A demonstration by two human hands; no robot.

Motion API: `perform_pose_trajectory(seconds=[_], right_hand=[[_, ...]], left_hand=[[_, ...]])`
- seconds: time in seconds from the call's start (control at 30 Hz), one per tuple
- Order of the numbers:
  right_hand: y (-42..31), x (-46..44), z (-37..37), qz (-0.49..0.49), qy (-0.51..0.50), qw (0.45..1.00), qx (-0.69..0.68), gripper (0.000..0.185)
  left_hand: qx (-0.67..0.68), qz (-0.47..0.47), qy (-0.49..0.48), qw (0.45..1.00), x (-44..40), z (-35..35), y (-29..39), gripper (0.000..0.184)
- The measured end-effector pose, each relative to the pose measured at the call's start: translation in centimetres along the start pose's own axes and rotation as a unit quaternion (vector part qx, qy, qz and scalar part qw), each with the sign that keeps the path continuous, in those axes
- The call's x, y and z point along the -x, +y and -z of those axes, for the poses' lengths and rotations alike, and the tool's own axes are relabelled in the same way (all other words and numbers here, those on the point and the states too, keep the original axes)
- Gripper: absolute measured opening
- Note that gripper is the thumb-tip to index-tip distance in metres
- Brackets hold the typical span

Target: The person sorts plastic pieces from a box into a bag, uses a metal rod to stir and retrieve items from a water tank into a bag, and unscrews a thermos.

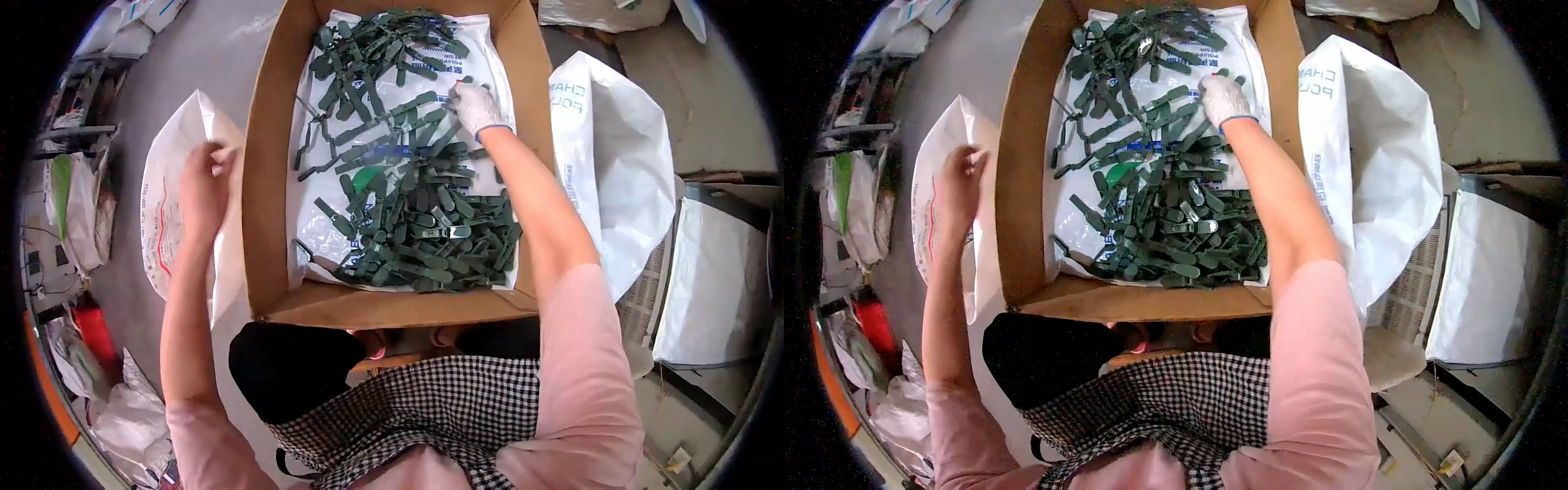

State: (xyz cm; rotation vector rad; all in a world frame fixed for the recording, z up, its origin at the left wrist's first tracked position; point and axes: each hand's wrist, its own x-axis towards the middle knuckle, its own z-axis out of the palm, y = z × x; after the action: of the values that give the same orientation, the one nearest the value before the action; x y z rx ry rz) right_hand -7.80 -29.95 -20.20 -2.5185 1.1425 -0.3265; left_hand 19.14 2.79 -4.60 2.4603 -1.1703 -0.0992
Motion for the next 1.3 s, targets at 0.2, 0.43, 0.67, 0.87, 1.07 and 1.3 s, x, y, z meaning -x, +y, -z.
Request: perform_pose_trajectory(seconds=[0.2, 0.43, 0.67, 0.87, 1.07, 1.3], right_hand=[[-9.2, 9.1, 10.7, 0.121, 0.055, 0.987, -0.088, 0.019], [-13.3, 17.3, 18.2, 0.138, -0.006, 0.969, -0.203, 0.037], [-11.4, 18.3, 16.8, 0.083, -0.278, 0.860, -0.421, 0.076], [-14.5, 19.6, 16.4, 0.158, -0.152, 0.925, -0.312, 0.100], [-14.1, 18.7, 14.5, 0.217, -0.117, 0.963, -0.111, 0.092], [-14.4, 18.5, 15.0, 0.187, -0.150, 0.965, -0.105, 0.063]], left_hand=[[0.094, -0.175, -0.140, 0.970, 2.2, -8.3, 17.0, 0.045], [0.208, -0.245, -0.086, 0.943, 7.9, -11.4, 18.8, 0.019], [0.479, -0.222, -0.175, 0.831, 10.0, -4.9, 19.9, 0.019], [0.802, 0.078, -0.269, 0.528, 11.5, -6.2, 17.6, 0.022], [0.781, 0.151, -0.294, 0.530, 11.8, -4.5, 16.8, 0.020], [0.652, 0.064, -0.227, 0.721, 11.2, -3.1, 17.2, 0.027]])
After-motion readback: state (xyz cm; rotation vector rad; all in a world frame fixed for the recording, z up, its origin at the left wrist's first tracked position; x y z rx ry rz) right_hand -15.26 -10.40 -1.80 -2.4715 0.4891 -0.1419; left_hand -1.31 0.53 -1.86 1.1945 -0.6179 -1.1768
